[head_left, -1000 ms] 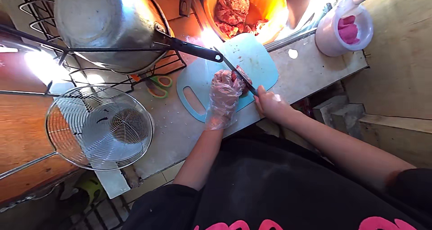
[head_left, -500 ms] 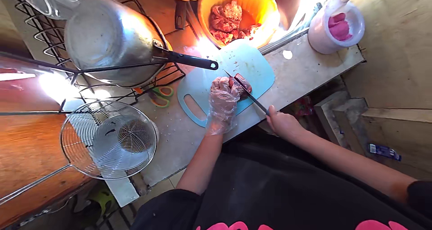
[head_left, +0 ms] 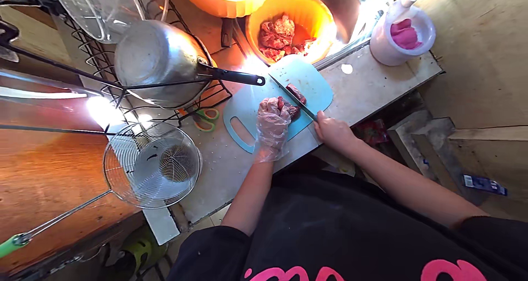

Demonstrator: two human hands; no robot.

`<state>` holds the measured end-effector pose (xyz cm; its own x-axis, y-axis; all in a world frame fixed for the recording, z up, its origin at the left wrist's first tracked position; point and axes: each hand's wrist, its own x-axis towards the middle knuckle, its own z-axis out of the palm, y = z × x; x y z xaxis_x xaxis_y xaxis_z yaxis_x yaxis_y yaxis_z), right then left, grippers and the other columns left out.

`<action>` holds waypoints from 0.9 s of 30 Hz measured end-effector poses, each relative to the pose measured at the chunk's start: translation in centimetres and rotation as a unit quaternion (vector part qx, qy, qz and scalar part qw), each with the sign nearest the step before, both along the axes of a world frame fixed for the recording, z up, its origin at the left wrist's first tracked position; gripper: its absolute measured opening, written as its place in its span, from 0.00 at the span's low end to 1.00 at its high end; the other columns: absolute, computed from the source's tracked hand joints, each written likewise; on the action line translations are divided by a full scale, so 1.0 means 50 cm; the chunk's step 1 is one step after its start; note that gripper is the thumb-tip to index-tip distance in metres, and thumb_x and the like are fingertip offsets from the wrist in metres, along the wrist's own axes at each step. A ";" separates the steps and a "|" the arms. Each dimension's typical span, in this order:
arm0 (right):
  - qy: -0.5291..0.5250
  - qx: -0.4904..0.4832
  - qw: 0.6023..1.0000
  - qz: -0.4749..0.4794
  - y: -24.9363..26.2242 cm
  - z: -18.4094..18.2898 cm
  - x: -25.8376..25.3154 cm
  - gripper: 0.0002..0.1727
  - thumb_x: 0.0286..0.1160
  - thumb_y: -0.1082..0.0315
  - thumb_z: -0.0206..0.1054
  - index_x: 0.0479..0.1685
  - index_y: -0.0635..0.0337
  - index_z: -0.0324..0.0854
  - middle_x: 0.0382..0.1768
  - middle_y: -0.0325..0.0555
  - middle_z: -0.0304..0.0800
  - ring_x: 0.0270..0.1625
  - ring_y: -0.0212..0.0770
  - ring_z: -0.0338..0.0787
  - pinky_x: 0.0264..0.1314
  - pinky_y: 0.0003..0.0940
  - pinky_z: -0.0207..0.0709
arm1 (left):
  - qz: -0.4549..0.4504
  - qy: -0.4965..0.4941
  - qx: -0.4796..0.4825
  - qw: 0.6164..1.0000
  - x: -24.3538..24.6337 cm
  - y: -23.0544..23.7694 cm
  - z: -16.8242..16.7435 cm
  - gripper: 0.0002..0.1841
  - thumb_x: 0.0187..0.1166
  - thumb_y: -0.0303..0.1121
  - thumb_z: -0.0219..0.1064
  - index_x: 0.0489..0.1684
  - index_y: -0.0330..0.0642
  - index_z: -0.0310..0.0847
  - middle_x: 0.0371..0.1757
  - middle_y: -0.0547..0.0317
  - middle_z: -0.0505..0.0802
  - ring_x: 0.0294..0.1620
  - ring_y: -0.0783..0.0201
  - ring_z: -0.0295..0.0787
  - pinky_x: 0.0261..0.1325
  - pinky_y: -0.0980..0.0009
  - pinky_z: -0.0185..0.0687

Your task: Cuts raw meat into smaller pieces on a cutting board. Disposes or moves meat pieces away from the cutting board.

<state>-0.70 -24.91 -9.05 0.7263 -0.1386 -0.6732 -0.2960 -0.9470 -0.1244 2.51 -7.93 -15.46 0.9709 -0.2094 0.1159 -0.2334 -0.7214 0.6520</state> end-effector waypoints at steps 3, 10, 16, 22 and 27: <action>0.004 0.004 1.000 0.015 -0.017 -0.002 -0.028 0.22 0.97 0.57 0.42 0.72 0.64 0.67 0.48 0.65 0.90 0.57 0.67 0.92 0.57 0.62 0.82 | 0.024 0.003 -0.021 0.999 0.013 -0.005 0.002 0.17 0.85 0.35 0.65 0.64 0.32 0.80 0.70 0.35 0.84 0.71 0.43 0.84 0.73 0.51 0.80; 0.052 -0.016 0.998 0.023 -0.080 0.041 -0.160 0.25 0.98 0.57 0.41 0.78 0.69 0.62 0.51 0.72 0.88 0.59 0.71 0.90 0.61 0.64 0.80 | 0.019 -0.005 -0.041 0.999 0.015 0.002 0.003 0.17 0.85 0.34 0.65 0.63 0.31 0.81 0.70 0.35 0.84 0.72 0.42 0.83 0.73 0.49 0.79; 0.041 -0.043 0.998 0.028 -0.107 0.055 -0.203 0.24 0.97 0.56 0.43 0.74 0.67 0.66 0.49 0.70 0.90 0.58 0.70 0.91 0.59 0.63 0.81 | 0.004 0.035 -0.076 0.997 0.016 0.028 0.003 0.18 0.86 0.37 0.66 0.68 0.38 0.81 0.74 0.42 0.83 0.75 0.48 0.81 0.77 0.49 0.76; 0.016 -0.054 0.998 -0.001 -0.047 0.046 -0.166 0.24 0.97 0.56 0.41 0.75 0.66 0.66 0.49 0.68 0.90 0.59 0.67 0.92 0.60 0.61 0.81 | -0.004 0.039 -0.113 0.993 0.045 0.026 -0.016 0.17 0.82 0.35 0.69 0.61 0.33 0.86 0.65 0.41 0.89 0.72 0.51 0.84 0.78 0.55 0.77; 0.001 -0.059 0.997 -0.040 -0.032 0.043 -0.140 0.25 0.97 0.56 0.41 0.76 0.67 0.66 0.51 0.67 0.90 0.61 0.66 0.91 0.62 0.59 0.81 | 0.001 0.080 -0.115 0.990 0.050 0.025 -0.017 0.19 0.82 0.36 0.67 0.64 0.33 0.86 0.68 0.39 0.88 0.75 0.50 0.83 0.81 0.55 0.74</action>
<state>-7.70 -26.49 -6.92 0.7078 -0.2746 -0.6508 -0.3714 -0.9284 -0.0122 4.99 -6.70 -16.28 0.9809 -0.1943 0.0057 -0.1137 -0.5500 0.8274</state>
